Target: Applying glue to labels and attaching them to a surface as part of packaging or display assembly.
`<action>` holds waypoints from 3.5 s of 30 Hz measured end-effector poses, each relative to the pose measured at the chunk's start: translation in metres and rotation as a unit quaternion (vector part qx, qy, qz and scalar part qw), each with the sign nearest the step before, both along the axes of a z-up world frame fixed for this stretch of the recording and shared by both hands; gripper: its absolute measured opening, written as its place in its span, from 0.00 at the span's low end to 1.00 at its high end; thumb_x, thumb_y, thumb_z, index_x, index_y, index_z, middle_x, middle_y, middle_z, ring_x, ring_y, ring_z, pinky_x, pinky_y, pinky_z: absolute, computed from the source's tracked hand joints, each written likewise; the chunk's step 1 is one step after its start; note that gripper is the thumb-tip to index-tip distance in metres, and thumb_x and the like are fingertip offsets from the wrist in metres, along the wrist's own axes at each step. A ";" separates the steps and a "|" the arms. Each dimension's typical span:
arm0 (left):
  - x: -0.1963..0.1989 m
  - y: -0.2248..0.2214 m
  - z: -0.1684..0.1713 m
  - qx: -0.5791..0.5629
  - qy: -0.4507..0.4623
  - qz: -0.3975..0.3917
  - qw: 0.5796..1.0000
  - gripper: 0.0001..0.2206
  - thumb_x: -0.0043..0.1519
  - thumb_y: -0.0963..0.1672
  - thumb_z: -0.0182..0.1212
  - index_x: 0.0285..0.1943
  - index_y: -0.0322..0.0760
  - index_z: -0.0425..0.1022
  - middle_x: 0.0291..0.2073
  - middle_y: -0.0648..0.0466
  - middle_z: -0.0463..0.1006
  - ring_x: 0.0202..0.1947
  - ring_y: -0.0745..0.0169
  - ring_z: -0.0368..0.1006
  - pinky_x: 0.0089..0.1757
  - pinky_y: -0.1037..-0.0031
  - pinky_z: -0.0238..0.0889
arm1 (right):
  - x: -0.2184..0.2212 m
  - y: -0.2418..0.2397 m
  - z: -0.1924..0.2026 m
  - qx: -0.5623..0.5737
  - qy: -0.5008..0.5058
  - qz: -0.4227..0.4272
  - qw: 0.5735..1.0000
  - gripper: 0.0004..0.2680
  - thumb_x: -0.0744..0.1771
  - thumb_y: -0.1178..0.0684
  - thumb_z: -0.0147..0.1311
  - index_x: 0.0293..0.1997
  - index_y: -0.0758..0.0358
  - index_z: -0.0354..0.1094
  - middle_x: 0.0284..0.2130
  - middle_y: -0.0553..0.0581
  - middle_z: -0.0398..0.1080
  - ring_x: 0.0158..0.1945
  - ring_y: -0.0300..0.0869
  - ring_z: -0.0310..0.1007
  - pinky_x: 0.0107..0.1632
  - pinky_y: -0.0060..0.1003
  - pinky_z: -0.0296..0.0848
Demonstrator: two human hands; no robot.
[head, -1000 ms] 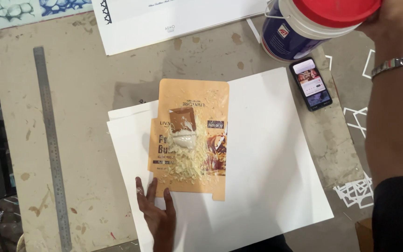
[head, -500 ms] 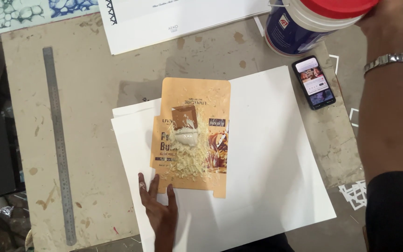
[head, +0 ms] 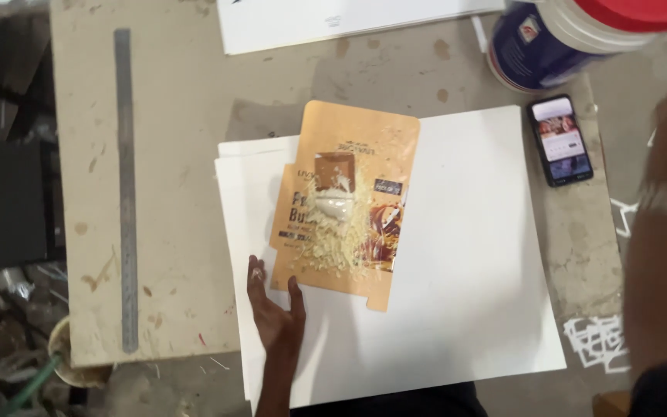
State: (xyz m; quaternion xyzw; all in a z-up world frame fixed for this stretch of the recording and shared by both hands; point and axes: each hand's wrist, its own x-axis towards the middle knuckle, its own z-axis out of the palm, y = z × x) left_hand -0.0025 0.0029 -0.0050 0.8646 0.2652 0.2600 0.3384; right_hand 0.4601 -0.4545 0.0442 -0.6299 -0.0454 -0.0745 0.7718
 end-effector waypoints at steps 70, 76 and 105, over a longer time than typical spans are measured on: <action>-0.150 0.009 0.086 -0.051 0.331 -0.081 0.939 0.55 0.46 0.45 0.76 0.82 0.52 0.38 0.74 0.37 0.54 0.43 0.39 0.77 0.40 0.62 0.74 | -0.129 0.160 -0.078 -0.667 0.058 -0.033 0.742 0.34 0.67 0.31 0.64 0.76 0.64 0.55 0.63 0.85 0.53 0.64 0.75 0.59 0.57 0.70 0.63; -0.151 -0.001 0.078 -0.015 0.405 -0.057 0.913 0.47 0.57 0.41 0.69 0.81 0.52 0.37 0.63 0.30 0.65 0.42 0.39 0.80 0.39 0.64 0.76 | -0.073 0.154 -0.075 -0.702 -0.032 -0.001 0.711 0.34 0.65 0.37 0.65 0.79 0.59 0.54 0.67 0.86 0.51 0.65 0.78 0.55 0.57 0.71 0.60; -0.149 0.003 0.059 -0.008 0.382 -0.070 0.921 0.49 0.50 0.41 0.69 0.80 0.50 0.41 0.70 0.34 0.58 0.44 0.41 0.79 0.40 0.66 0.76 | -0.031 0.159 -0.130 -0.726 -0.186 -0.048 0.660 0.12 0.68 0.48 0.49 0.49 0.66 0.71 0.54 0.74 0.69 0.52 0.75 0.66 0.47 0.73 0.64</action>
